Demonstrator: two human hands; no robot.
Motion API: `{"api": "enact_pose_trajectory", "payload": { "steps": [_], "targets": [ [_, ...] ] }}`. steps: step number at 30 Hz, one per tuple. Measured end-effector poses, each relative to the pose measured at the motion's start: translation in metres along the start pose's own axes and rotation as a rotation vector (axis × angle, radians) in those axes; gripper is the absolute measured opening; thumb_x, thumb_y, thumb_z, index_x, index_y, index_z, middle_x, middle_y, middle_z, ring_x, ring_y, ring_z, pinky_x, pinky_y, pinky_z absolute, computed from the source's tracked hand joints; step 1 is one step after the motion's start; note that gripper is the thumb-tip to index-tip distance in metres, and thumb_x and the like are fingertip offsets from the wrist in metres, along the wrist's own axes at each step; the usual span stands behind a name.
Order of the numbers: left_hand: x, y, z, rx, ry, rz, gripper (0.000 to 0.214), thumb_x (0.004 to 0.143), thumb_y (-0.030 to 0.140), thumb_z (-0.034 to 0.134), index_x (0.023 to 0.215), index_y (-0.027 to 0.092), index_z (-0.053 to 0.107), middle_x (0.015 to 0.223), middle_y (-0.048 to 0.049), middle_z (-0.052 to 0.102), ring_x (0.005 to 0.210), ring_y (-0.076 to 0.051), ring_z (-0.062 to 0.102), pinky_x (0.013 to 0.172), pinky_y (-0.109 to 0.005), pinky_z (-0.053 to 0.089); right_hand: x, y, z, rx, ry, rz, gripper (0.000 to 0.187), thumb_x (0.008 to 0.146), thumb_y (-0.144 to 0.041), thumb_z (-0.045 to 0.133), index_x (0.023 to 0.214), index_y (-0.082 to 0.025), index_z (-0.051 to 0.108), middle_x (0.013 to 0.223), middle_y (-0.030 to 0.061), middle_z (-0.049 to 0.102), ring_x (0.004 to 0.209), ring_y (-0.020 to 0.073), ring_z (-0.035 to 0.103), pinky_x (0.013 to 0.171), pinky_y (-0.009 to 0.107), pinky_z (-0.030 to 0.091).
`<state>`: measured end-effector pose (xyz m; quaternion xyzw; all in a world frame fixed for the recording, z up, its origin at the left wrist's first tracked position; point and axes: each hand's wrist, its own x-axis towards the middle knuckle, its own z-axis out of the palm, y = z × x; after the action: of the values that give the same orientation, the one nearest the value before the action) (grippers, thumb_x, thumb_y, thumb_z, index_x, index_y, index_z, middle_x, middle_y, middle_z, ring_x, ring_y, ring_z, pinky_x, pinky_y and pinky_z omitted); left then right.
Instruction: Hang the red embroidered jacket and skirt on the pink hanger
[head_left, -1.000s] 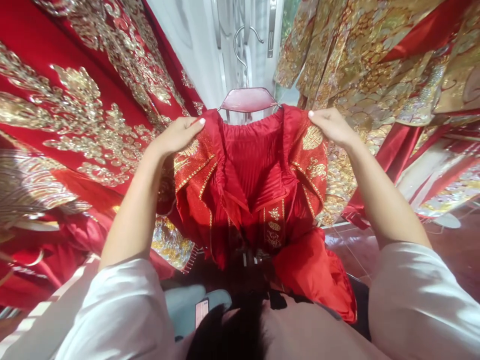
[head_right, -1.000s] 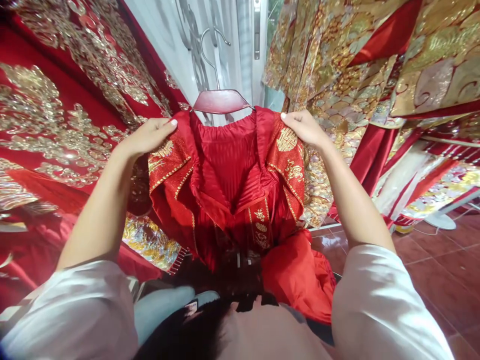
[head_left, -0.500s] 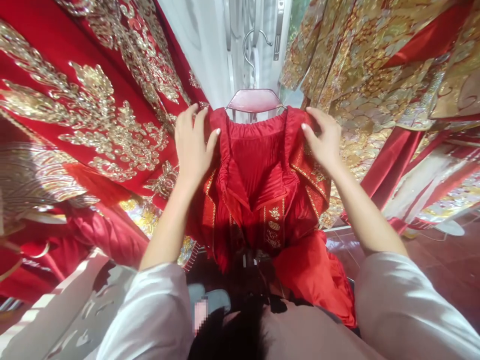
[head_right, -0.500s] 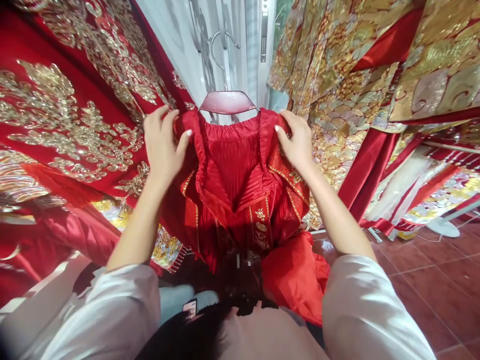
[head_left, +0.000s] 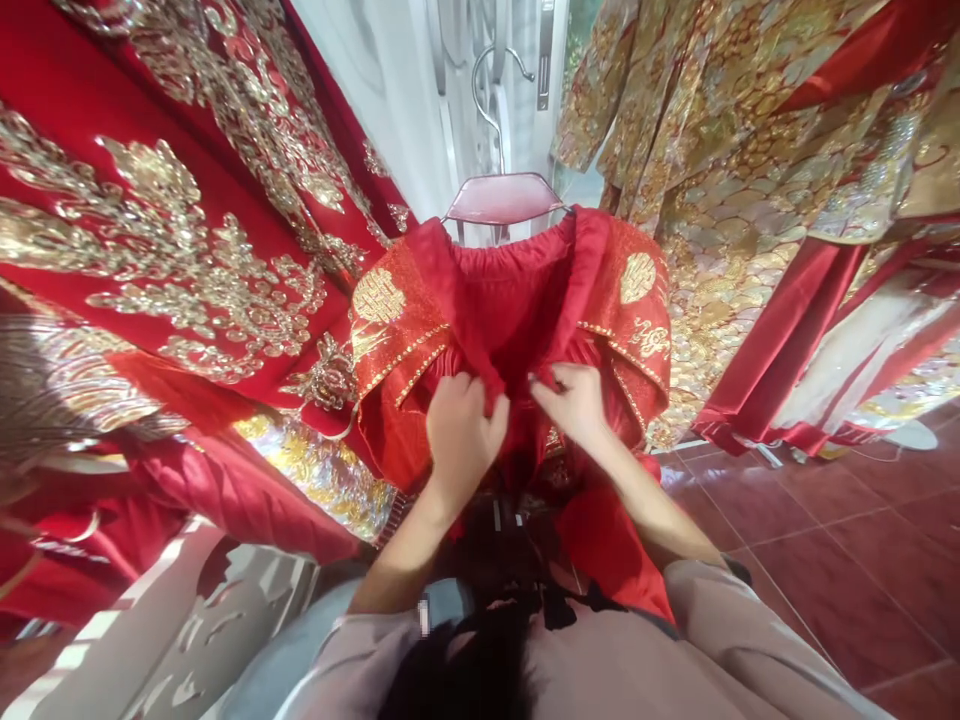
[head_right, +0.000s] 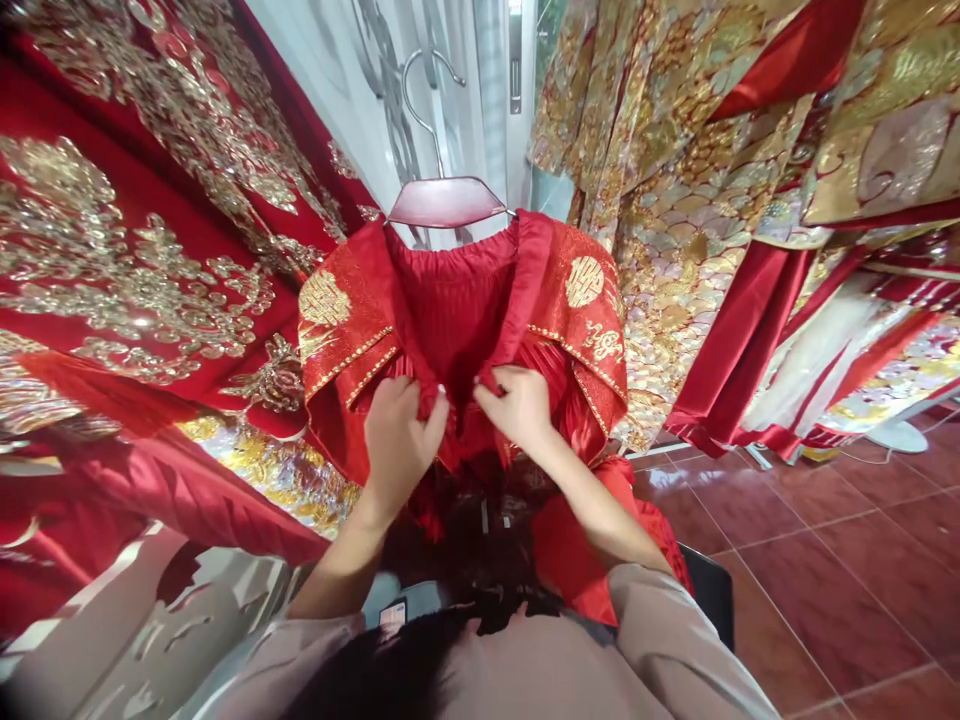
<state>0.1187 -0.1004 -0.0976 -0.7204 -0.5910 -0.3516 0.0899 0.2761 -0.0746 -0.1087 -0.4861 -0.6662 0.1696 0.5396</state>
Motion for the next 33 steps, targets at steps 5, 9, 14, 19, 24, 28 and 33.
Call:
{"api": "enact_pose_trajectory", "payload": {
  "steps": [5,9,14,19,24,28,33],
  "targets": [
    [-0.019,0.006,0.015,-0.078,-0.001,-0.064,0.019,0.09,0.031,0.044,0.076,0.022,0.054,0.082,-0.0123,0.061,0.085,-0.029,0.057,0.075,-0.041,0.045,-0.005,-0.01,0.025,0.169,0.057,0.003,0.033,0.07,-0.031,0.05,0.047,-0.019,0.029,0.047,-0.0035,0.03,0.048,0.0089,0.028,0.05,0.024,0.024],
    [-0.055,-0.021,0.04,-0.18,-0.277,-0.333,0.039,0.092,0.044,0.041,0.058,0.024,0.038,0.057,-0.0034,0.052,0.058,-0.022,0.053,0.057,-0.035,0.038,-0.012,0.008,0.024,0.208,0.124,0.112,0.036,0.069,-0.033,0.053,0.047,-0.02,0.028,0.046,-0.0043,0.028,0.047,0.0081,0.026,0.049,0.024,0.022],
    [-0.086,-0.034,0.082,-0.381,-0.385,-0.417,0.01,0.086,0.031,0.051,0.086,0.022,0.054,0.085,-0.0074,0.065,0.076,-0.023,0.064,0.066,-0.033,0.048,-0.022,0.006,0.013,0.177,0.135,0.081,0.041,0.073,-0.033,0.055,0.047,-0.02,0.025,0.046,-0.0045,0.026,0.046,0.0079,0.024,0.047,0.024,0.021],
    [-0.088,-0.034,0.13,-0.399,-0.338,-0.434,0.03,0.082,0.041,0.06,0.096,0.016,0.053,0.109,-0.0222,0.06,0.108,-0.036,0.058,0.084,-0.043,0.049,-0.031,0.006,0.006,0.004,0.119,0.057,0.044,0.08,-0.039,0.054,0.05,-0.02,0.028,0.047,-0.0035,0.031,0.045,0.0089,0.029,0.048,0.025,0.025],
    [-0.101,-0.045,0.167,-0.579,-0.357,-0.418,0.02,0.09,0.025,0.04,0.072,0.02,0.047,0.076,-0.0078,0.061,0.08,-0.023,0.062,0.08,-0.035,0.047,-0.056,0.017,0.002,-0.578,-0.109,0.281,0.044,0.091,-0.046,0.04,0.064,-0.017,0.056,0.066,0.0088,0.061,0.059,0.0184,0.056,0.058,0.029,0.036],
    [-0.122,-0.054,0.179,-0.687,-0.372,-0.429,0.022,0.089,0.024,0.037,0.071,0.017,0.048,0.065,-0.0024,0.056,0.064,-0.016,0.056,0.068,-0.028,0.045,-0.081,0.029,0.011,-0.855,-0.599,0.586,0.044,0.094,-0.042,0.039,0.09,-0.011,0.07,0.089,0.0188,0.068,0.085,0.0287,0.067,0.069,0.033,0.044],
    [-0.133,-0.064,0.183,-0.817,-0.408,-0.413,0.017,0.085,0.025,0.042,0.076,0.015,0.052,0.068,-0.0009,0.056,0.066,-0.014,0.051,0.068,-0.025,0.042,-0.099,0.045,0.04,-0.665,-0.83,0.522,0.037,0.093,-0.04,0.043,0.102,-0.015,0.069,0.101,0.015,0.069,0.1,0.0291,0.065,0.079,0.034,0.045]
  ]
}}
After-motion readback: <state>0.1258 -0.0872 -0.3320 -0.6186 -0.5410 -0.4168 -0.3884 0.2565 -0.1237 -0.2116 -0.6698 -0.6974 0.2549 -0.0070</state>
